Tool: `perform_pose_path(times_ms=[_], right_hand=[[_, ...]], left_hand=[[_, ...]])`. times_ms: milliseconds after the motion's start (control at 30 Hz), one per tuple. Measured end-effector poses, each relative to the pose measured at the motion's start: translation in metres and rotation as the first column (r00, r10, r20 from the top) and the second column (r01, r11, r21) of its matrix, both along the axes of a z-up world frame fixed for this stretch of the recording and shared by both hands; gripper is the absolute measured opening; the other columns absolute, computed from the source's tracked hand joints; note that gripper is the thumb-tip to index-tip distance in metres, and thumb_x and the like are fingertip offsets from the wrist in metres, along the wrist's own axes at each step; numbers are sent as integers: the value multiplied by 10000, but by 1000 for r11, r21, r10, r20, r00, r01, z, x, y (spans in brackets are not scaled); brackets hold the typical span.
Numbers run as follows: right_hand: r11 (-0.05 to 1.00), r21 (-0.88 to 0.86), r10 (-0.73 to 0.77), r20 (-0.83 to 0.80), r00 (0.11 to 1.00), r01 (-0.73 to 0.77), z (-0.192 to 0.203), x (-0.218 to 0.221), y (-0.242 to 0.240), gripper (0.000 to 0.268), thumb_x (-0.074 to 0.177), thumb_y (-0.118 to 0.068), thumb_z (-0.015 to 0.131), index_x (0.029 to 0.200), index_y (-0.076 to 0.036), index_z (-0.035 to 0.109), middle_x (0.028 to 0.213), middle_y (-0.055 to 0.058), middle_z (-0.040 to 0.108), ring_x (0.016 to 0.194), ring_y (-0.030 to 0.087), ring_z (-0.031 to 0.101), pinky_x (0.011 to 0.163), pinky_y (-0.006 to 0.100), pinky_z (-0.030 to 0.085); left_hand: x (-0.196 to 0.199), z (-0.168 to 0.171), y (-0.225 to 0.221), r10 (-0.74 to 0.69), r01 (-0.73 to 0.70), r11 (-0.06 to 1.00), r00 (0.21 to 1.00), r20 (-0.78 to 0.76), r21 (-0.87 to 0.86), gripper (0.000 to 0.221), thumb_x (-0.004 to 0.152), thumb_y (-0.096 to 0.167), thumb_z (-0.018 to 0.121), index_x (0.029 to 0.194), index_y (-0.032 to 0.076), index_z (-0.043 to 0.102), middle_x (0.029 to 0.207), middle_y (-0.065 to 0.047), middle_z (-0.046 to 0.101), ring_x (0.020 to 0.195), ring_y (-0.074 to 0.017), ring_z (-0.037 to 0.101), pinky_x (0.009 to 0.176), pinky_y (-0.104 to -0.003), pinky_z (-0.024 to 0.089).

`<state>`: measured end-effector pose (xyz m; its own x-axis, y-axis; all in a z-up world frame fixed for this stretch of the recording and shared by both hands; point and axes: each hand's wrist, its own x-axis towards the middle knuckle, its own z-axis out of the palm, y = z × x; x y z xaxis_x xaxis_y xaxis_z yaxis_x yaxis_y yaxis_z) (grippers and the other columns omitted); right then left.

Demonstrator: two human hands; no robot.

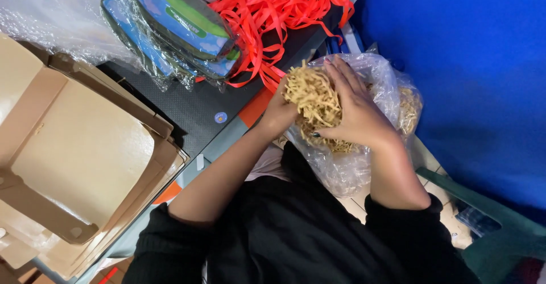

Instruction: The person assembles a flat cardboard box, places shredded paper filler inside, then adds several individually wrapped items. The box is closed and secured with a red ribbon tied into a bow on top.

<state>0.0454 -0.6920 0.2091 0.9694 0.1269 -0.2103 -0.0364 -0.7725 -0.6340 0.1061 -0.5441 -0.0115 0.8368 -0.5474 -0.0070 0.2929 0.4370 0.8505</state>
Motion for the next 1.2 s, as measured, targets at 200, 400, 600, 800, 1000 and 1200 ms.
perform_pose_path(times_ms=[200,400,600,800,1000,1200], right_hand=[[978,69,-197,-24,980,198,-66,0,-4,1053,727,-70,822,1620,-163,272,1403,337,548,1247,573,542,1053,683,427],[961,-218,-140,134,981,167,-90,-4,-42,851,699,44,739,1485,-220,545,1253,227,680,1118,482,659,959,585,532],[949,-268,-71,328,942,165,-137,6,-80,613,697,-91,799,1298,-142,690,1100,134,685,985,429,697,855,537,575],[905,-362,-80,377,923,226,-145,8,-93,521,729,-104,763,1231,-240,741,1063,41,649,957,359,708,821,477,599],[817,-500,-185,248,951,289,-158,18,-112,500,741,-162,751,1234,-239,712,1126,76,650,1032,385,705,874,498,591],[894,-422,-191,-46,981,154,-44,27,-37,832,736,6,693,1534,-100,481,1481,237,518,1326,455,481,1069,525,404]], left_hand=[[-10,25,-10,82,-131,973,965,-248,-189,697,905,-13,718,1532,2,415,1459,-273,519,1264,-376,582,977,-553,554],[7,24,21,117,-236,909,936,-333,-342,832,710,-228,486,1492,52,455,1358,-275,622,1172,-487,648,887,-656,583],[24,50,56,214,-223,974,967,-141,-44,864,693,-221,535,1501,71,447,1387,-280,578,1189,-494,620,894,-647,563],[46,79,145,263,-289,903,957,120,319,906,674,-213,595,1512,93,437,1423,-287,525,1211,-503,586,903,-635,540],[35,110,294,236,-425,669,899,369,609,953,655,-205,654,1523,116,427,1458,-294,472,1232,-512,553,912,-623,516],[-12,143,417,154,-562,290,826,542,775,1003,636,-197,713,1534,139,417,1494,-300,419,1253,-522,519,921,-612,492]])
